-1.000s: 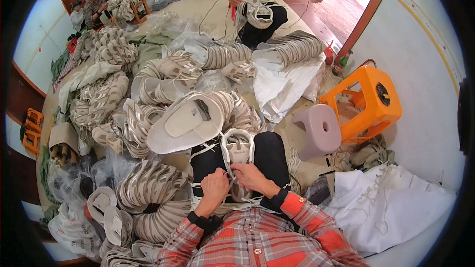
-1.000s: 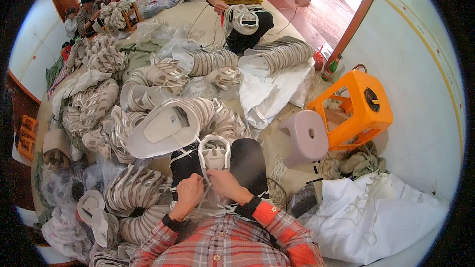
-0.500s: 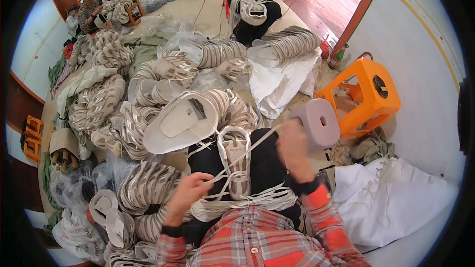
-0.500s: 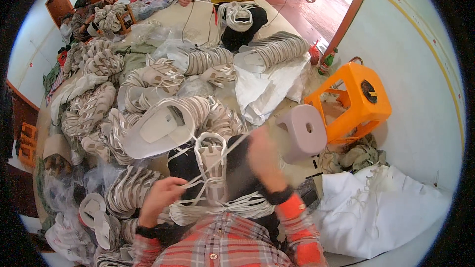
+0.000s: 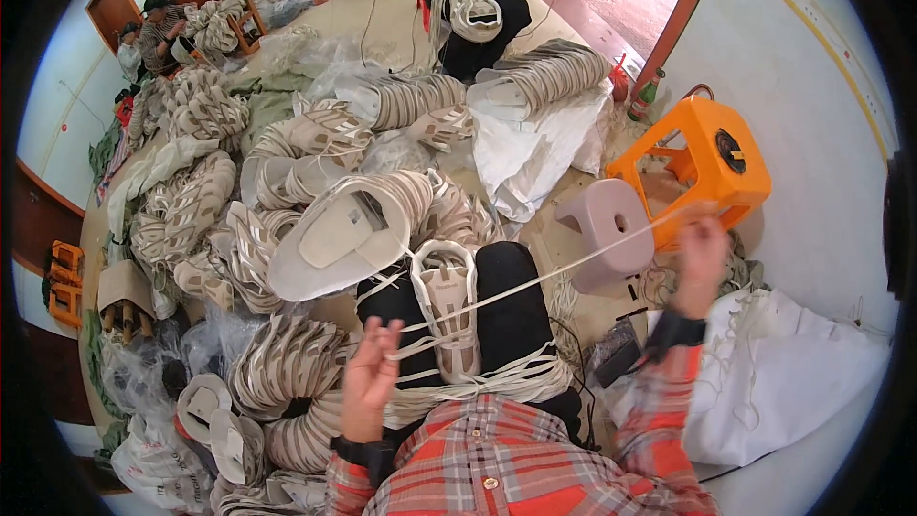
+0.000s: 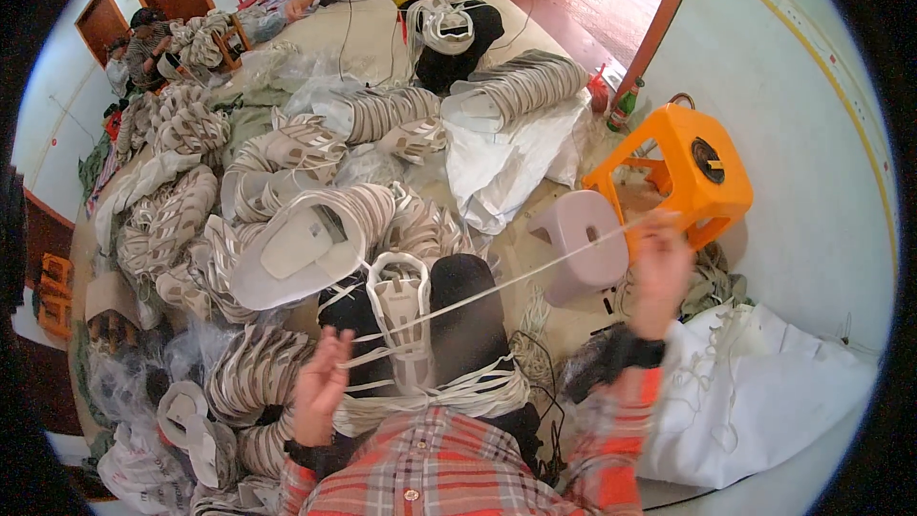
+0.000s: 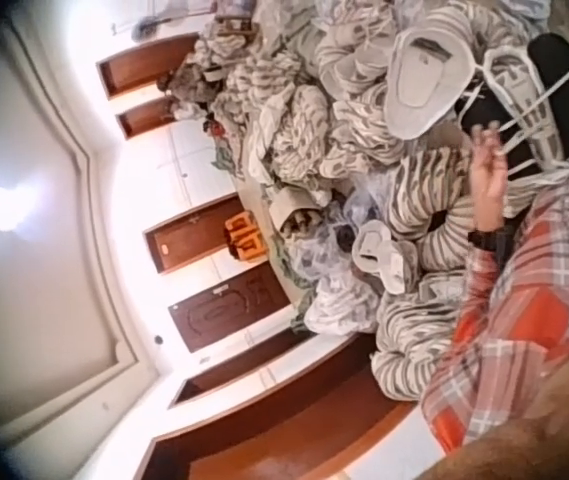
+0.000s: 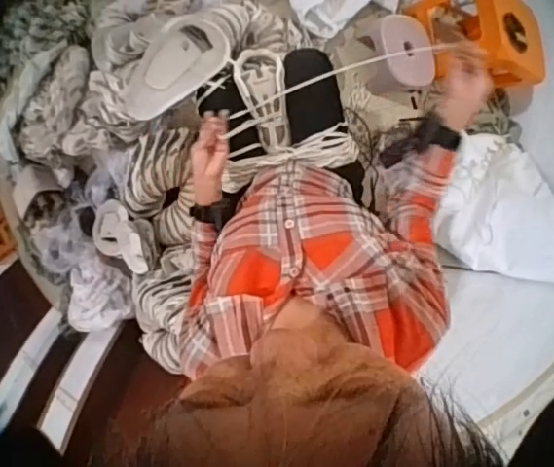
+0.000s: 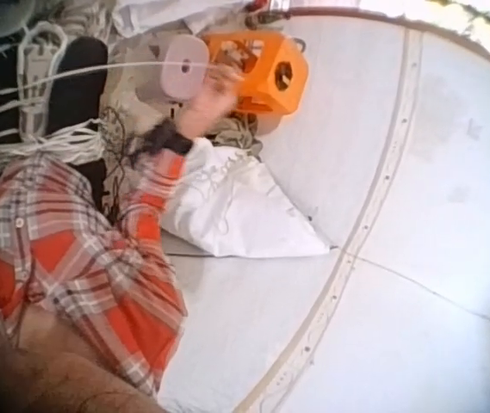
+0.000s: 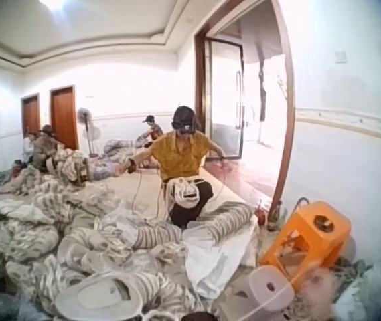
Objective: Lacing a large number of white shoe uppers by hand while sitting on the floor.
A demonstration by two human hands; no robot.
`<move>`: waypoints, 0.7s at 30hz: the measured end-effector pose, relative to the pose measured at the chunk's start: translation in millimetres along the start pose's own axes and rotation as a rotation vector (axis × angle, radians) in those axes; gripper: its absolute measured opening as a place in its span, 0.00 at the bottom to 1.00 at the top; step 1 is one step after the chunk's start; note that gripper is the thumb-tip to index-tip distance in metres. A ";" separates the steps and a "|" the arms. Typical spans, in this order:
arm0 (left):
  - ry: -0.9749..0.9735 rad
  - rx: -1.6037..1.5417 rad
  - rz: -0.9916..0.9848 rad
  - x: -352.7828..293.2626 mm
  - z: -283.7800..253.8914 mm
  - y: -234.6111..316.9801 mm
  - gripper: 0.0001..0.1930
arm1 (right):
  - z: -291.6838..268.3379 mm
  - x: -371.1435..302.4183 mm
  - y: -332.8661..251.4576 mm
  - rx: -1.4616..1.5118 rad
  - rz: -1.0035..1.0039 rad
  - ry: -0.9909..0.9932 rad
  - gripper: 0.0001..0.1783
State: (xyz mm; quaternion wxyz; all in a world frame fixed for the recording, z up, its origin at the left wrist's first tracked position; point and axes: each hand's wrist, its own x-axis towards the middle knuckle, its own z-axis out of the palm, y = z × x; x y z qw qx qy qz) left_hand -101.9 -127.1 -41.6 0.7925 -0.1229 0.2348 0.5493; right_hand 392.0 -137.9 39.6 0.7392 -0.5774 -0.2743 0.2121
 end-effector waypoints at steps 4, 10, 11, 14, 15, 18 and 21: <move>0.191 0.087 -0.187 16.2 -3.5 -47.0 0.15 | -87.7 52.0 -103.2 -0.560 -0.550 0.041 0.07; 0.032 0.779 -0.007 11.8 9.4 -45.1 0.13 | -235.5 102.7 -188.7 -0.041 -0.570 0.018 0.06; 0.043 1.076 0.145 13.5 14.2 -46.6 0.11 | -188.1 78.3 -151.4 -0.207 -0.534 0.187 0.07; -0.328 1.897 0.572 34.5 31.3 -54.4 0.11 | -60.6 -9.6 -87.3 -0.478 -0.329 -0.089 0.08; -0.480 1.981 0.705 41.5 35.3 -62.2 0.09 | -45.9 -21.9 -55.2 -0.576 -0.306 -0.228 0.09; -0.649 2.249 0.665 48.1 26.2 -70.7 0.09 | 41.0 -115.9 68.0 -0.226 0.087 -0.388 0.07; -0.582 2.194 0.679 39.9 29.1 -74.1 0.07 | 121.8 -166.8 73.7 -0.843 -0.477 -0.922 0.08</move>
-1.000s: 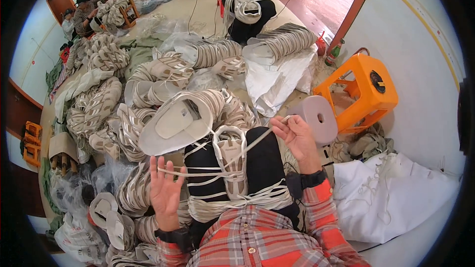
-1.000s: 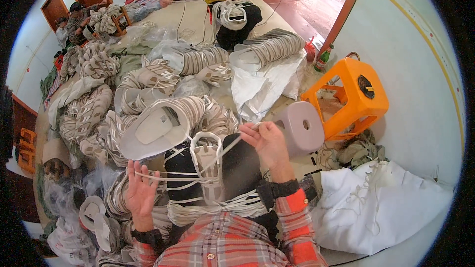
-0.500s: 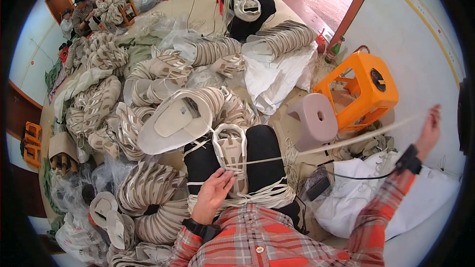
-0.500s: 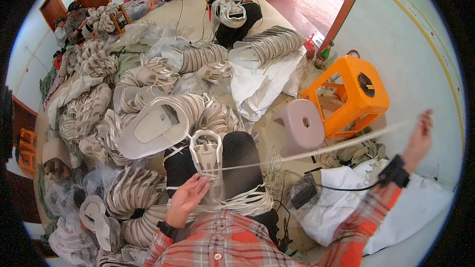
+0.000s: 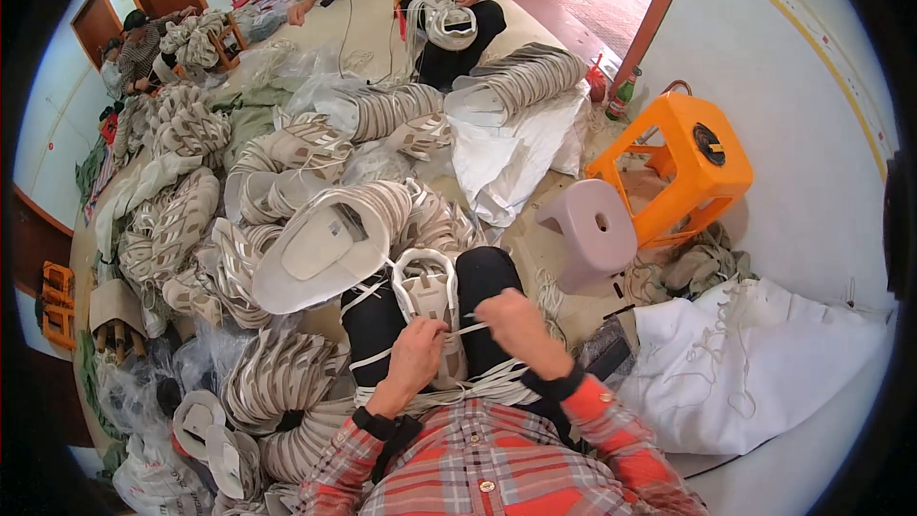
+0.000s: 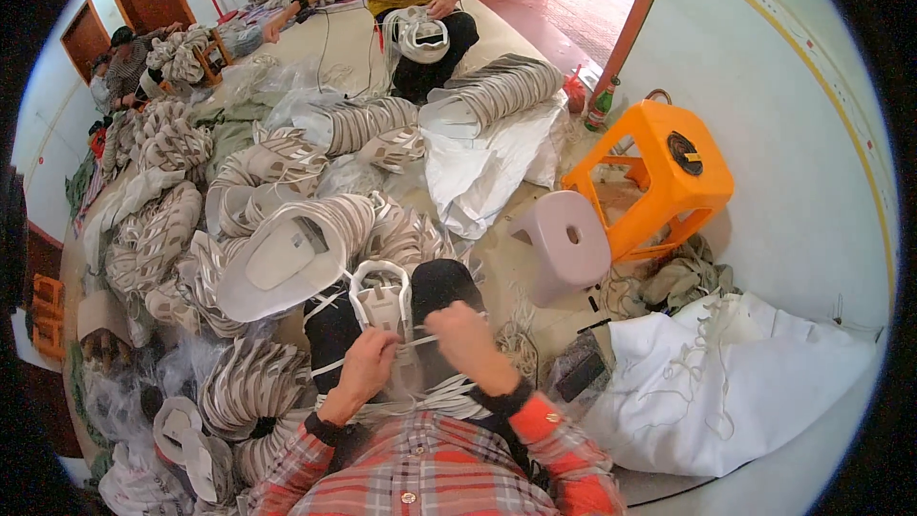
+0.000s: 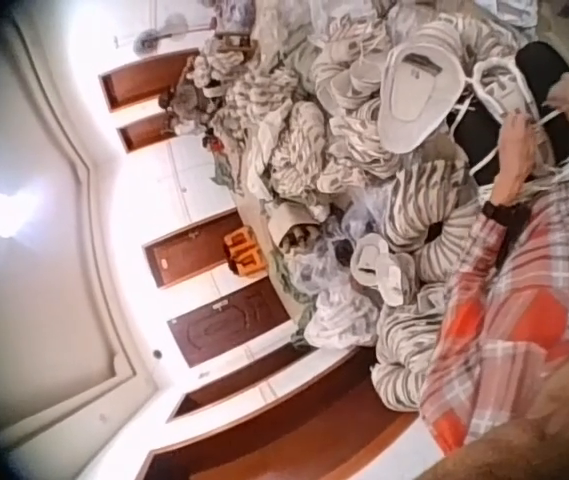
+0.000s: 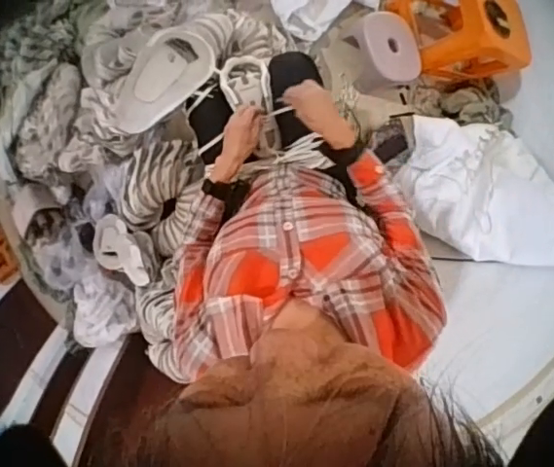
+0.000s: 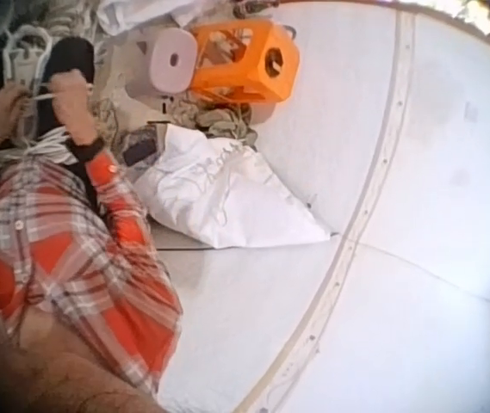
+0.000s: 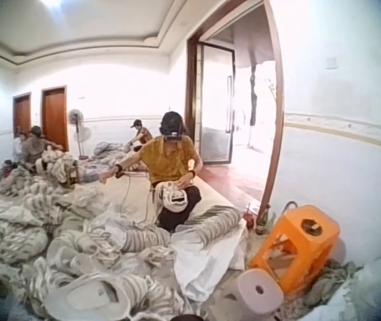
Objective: Lacing a large number of white shoe uppers by hand while sitting on the floor.
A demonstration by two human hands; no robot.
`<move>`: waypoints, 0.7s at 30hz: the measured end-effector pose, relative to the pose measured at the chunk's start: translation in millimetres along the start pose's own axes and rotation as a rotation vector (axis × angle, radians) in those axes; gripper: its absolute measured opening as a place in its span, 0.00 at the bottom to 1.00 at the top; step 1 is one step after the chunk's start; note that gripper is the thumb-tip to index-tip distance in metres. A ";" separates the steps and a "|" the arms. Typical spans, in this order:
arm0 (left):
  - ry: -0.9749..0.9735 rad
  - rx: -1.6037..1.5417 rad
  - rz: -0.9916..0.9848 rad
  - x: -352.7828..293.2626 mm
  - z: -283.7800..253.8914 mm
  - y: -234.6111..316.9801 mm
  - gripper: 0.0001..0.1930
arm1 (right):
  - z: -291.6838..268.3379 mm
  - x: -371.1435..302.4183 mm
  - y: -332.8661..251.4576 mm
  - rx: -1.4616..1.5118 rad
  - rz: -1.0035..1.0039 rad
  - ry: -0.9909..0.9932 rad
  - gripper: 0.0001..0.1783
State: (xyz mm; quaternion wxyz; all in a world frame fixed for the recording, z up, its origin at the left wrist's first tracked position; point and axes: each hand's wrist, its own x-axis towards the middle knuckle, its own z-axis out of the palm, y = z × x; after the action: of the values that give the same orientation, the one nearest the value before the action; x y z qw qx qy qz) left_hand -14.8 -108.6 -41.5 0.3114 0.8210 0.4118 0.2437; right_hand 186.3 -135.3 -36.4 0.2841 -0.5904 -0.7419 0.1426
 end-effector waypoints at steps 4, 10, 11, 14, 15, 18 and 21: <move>0.091 -0.058 -0.082 4.3 -1.8 -1.6 0.07 | 16.4 7.5 -22.6 -0.217 -0.033 -0.013 0.04; 0.009 0.047 -0.094 13.3 9.6 -4.1 0.09 | 19.0 10.4 -28.7 -0.289 -0.005 -0.104 0.09; 0.009 0.044 -0.095 13.6 9.9 -4.7 0.09 | 19.7 11.4 -28.6 -0.291 -0.004 -0.106 0.09; 0.016 0.011 -0.110 16.4 9.4 -5.5 0.10 | 22.1 13.0 -24.3 -0.292 0.001 -0.107 0.10; 0.007 -0.023 -0.107 17.5 8.9 -5.4 0.10 | 23.4 10.4 -20.9 -0.261 0.031 -0.086 0.10; -0.011 -0.038 -0.129 16.3 8.3 -10.1 0.10 | 23.8 13.6 -29.9 -0.253 0.049 -0.095 0.09; -0.048 0.020 -0.124 21.1 8.3 -15.3 0.09 | 29.6 17.1 -34.6 -0.308 0.036 -0.108 0.09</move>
State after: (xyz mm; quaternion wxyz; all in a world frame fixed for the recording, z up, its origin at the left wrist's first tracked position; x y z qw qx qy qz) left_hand -6.0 -86.6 -55.1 0.3273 0.8027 0.4567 0.1999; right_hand 138.9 -124.3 -36.7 0.1472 -0.6315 -0.7586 0.0637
